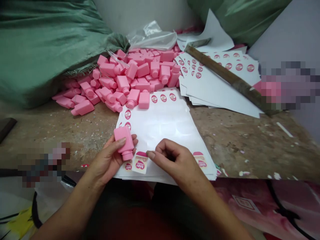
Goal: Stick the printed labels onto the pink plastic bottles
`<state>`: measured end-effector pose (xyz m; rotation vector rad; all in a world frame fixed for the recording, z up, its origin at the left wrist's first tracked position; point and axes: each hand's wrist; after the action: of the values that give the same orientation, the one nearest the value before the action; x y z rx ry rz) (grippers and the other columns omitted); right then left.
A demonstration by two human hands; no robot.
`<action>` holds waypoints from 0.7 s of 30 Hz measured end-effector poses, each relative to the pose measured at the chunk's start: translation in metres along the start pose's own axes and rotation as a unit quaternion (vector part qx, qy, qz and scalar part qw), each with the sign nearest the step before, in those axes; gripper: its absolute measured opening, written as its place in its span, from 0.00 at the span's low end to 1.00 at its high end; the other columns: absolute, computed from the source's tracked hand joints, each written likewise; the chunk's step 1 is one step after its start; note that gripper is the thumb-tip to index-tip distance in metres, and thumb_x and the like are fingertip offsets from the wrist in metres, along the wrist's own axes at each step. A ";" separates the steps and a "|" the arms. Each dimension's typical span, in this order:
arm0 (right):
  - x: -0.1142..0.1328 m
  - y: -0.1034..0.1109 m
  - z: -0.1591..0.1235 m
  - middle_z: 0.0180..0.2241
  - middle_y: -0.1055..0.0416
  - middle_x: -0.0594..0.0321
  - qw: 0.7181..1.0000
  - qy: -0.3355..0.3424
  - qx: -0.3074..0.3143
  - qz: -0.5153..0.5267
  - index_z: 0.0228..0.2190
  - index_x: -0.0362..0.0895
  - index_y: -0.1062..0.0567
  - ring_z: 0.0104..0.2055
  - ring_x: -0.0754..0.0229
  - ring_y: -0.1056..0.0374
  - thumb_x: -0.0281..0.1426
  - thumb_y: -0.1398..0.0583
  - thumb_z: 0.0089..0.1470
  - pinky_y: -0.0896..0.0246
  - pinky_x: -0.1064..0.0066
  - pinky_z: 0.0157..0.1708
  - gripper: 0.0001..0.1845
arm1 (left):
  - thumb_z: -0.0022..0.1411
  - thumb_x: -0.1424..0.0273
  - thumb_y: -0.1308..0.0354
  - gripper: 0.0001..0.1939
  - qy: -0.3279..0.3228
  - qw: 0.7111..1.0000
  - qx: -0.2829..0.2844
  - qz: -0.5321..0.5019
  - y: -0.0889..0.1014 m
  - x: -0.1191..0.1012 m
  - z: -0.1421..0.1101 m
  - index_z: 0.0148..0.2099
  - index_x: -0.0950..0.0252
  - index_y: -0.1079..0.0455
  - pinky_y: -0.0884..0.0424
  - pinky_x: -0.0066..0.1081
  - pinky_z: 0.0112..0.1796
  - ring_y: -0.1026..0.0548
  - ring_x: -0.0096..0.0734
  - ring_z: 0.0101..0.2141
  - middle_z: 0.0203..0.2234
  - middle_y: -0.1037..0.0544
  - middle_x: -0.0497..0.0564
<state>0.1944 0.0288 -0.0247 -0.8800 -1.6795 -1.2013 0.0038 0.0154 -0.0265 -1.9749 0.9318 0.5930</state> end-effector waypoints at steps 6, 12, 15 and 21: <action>0.012 0.006 -0.001 0.18 0.43 0.70 0.999 0.030 -0.015 0.043 0.20 0.45 0.33 0.20 0.67 0.48 0.45 0.37 0.49 0.51 0.73 0.19 0.19 | 0.60 0.60 0.39 0.21 -0.007 0.996 0.081 0.026 -0.010 0.005 -0.020 0.52 0.63 0.34 0.29 0.31 0.41 0.25 0.33 0.42 0.44 0.23 0.54; 0.017 0.004 0.001 0.18 0.43 0.71 0.999 0.039 -0.022 0.030 0.20 0.45 0.33 0.20 0.67 0.49 0.45 0.37 0.50 0.49 0.73 0.20 0.19 | 0.65 0.54 0.48 0.22 0.022 0.992 0.116 -0.038 -0.019 0.010 -0.028 0.52 0.64 0.33 0.38 0.38 0.56 0.33 0.40 0.56 0.52 0.27 0.56; 0.017 0.003 0.001 0.17 0.43 0.71 0.999 0.038 -0.020 0.017 0.20 0.45 0.33 0.20 0.67 0.48 0.44 0.37 0.50 0.49 0.73 0.20 0.18 | 0.64 0.52 0.49 0.24 0.027 0.991 0.123 -0.034 -0.020 0.011 -0.029 0.52 0.64 0.33 0.37 0.40 0.55 0.32 0.42 0.56 0.51 0.27 0.57; 0.015 0.000 0.001 0.17 0.41 0.70 0.998 0.051 -0.039 -0.009 0.20 0.46 0.34 0.20 0.66 0.46 0.44 0.39 0.50 0.47 0.73 0.21 0.18 | 0.64 0.58 0.44 0.18 0.018 0.991 0.135 0.008 -0.019 0.011 -0.033 0.51 0.64 0.33 0.36 0.32 0.49 0.29 0.33 0.47 0.45 0.25 0.53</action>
<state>0.1880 0.0309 -0.0108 -0.8388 -1.5712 -1.3094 0.0277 -0.0102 -0.0076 -1.7417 0.9957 0.4169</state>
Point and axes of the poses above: each hand's wrist, its own z-axis towards the middle knuckle, its own y-axis out of the back of the hand, x = y × z
